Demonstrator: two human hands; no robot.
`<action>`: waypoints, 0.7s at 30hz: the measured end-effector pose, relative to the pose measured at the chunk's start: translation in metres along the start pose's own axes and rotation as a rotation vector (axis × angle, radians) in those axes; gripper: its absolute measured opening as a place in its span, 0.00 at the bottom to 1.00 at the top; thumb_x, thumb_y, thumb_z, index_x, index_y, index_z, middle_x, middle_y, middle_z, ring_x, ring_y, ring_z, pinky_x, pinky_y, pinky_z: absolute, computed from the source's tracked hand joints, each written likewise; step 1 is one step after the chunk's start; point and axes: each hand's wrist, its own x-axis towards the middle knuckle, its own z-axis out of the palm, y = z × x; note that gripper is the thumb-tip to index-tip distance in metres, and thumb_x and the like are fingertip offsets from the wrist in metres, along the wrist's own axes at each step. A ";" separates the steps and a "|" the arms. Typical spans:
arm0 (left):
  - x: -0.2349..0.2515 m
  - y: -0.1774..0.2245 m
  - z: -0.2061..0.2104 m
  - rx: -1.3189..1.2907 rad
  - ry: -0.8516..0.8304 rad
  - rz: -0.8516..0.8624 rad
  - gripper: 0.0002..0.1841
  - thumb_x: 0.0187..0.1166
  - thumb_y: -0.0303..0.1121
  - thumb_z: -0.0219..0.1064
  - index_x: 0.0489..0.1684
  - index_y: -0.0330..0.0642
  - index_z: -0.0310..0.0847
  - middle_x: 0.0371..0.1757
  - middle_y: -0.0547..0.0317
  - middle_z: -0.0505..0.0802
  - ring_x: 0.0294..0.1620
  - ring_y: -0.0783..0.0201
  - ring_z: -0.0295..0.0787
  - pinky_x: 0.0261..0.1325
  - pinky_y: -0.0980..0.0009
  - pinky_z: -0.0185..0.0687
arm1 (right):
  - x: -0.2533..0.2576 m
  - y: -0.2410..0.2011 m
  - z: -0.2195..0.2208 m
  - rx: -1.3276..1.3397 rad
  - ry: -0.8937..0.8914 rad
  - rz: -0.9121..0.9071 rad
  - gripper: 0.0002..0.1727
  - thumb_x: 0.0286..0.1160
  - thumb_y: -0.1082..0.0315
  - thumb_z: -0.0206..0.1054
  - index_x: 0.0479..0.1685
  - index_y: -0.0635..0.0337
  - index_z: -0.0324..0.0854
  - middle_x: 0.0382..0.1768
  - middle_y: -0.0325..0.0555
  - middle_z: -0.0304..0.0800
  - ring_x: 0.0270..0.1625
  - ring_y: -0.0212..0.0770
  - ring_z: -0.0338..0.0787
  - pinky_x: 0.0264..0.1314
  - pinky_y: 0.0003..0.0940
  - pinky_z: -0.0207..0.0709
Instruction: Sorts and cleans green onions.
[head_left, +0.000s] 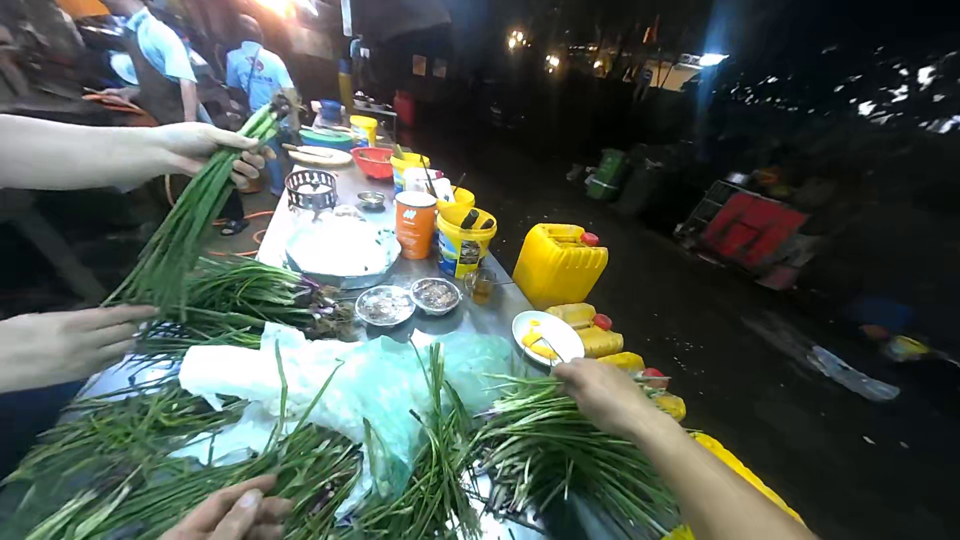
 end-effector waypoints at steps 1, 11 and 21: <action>-0.003 -0.004 0.001 0.034 0.013 -0.010 0.16 0.92 0.34 0.53 0.63 0.31 0.79 0.43 0.53 0.97 0.40 0.60 0.96 0.48 0.60 0.93 | 0.007 0.013 0.016 -0.043 0.004 0.001 0.15 0.83 0.55 0.66 0.63 0.43 0.88 0.55 0.49 0.90 0.62 0.55 0.88 0.66 0.60 0.80; -0.023 -0.078 0.040 1.207 -0.249 0.191 0.34 0.67 0.56 0.77 0.73 0.50 0.83 0.70 0.52 0.90 0.75 0.39 0.80 0.70 0.30 0.72 | 0.013 0.043 0.096 -0.075 0.126 0.017 0.28 0.77 0.48 0.71 0.78 0.34 0.79 0.68 0.51 0.84 0.73 0.61 0.79 0.74 0.68 0.69; 0.005 -0.109 0.033 1.049 -0.093 0.186 0.10 0.71 0.33 0.70 0.46 0.43 0.93 0.48 0.49 0.95 0.52 0.48 0.94 0.56 0.42 0.89 | -0.026 -0.063 0.129 0.394 0.526 -0.216 0.23 0.82 0.48 0.62 0.64 0.52 0.88 0.58 0.48 0.91 0.64 0.47 0.88 0.67 0.48 0.84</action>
